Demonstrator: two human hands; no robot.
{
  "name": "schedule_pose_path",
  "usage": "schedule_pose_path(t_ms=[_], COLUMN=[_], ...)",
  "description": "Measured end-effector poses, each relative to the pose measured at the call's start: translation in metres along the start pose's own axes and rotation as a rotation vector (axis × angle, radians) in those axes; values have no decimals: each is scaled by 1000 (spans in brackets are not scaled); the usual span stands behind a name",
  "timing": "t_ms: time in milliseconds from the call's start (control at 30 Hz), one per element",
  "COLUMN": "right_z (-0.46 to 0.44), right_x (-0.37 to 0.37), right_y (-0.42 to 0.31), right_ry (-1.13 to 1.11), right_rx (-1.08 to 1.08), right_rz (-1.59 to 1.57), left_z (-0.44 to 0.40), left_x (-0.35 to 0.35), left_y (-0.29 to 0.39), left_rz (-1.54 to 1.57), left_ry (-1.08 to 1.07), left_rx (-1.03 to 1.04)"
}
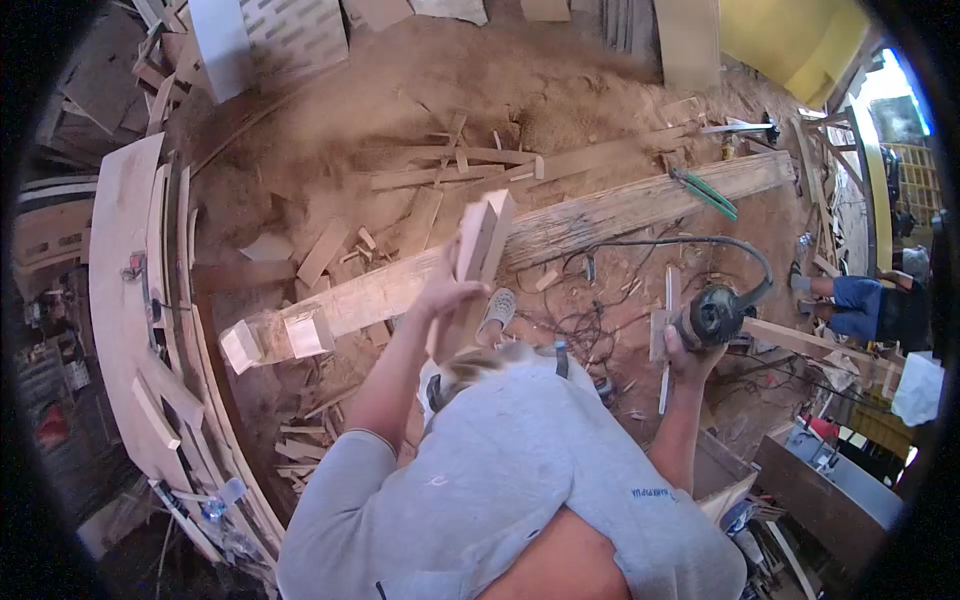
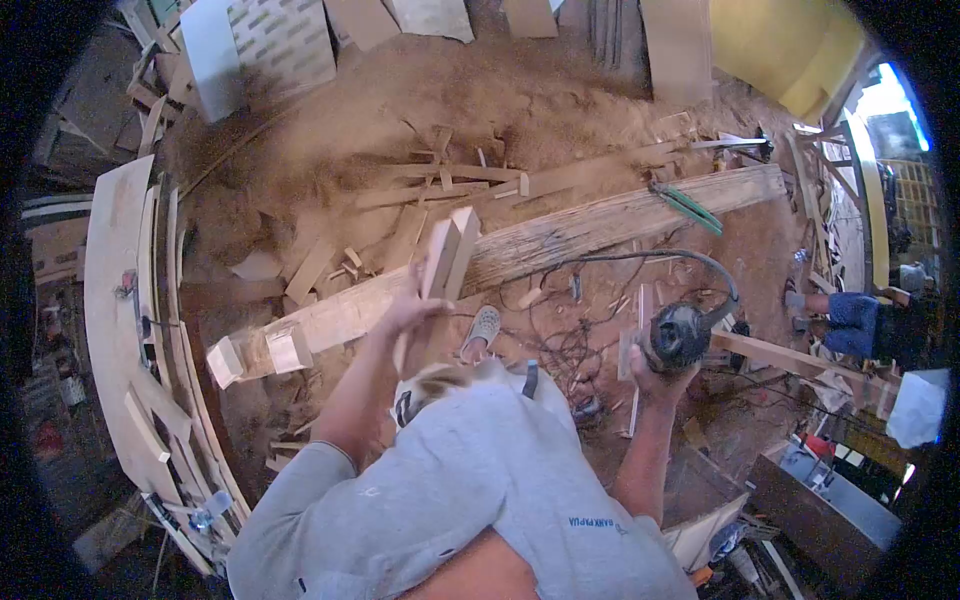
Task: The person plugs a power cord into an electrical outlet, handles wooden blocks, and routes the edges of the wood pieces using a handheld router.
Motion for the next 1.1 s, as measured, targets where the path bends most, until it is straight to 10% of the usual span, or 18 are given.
schedule_pose_path(t_ms=[100,400,1100], right_z=[-8,-29,-37], right_x=[9,77,100], right_y=[15,30,-10], right_ry=[-106,-251,-263], right_rx=[10,14,-87], right_rz=[62,4,-32], left_z=[0,20,-28], left_x=[-35,-11,-92], left_y=[41,35,85], left_rz=[-792,-1354,-1108], left_ry=[212,444,284], left_rx=[35,-17,-214])
Point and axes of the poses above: each hand's wrist, its own z-axis away from the middle knuckle, its own x-axis out of the palm, y = z × x, the point moved 6 cm from there along -z, towards the middle knuckle, and after that the axes turned 7 degrees about y, right-handed, at the moved point
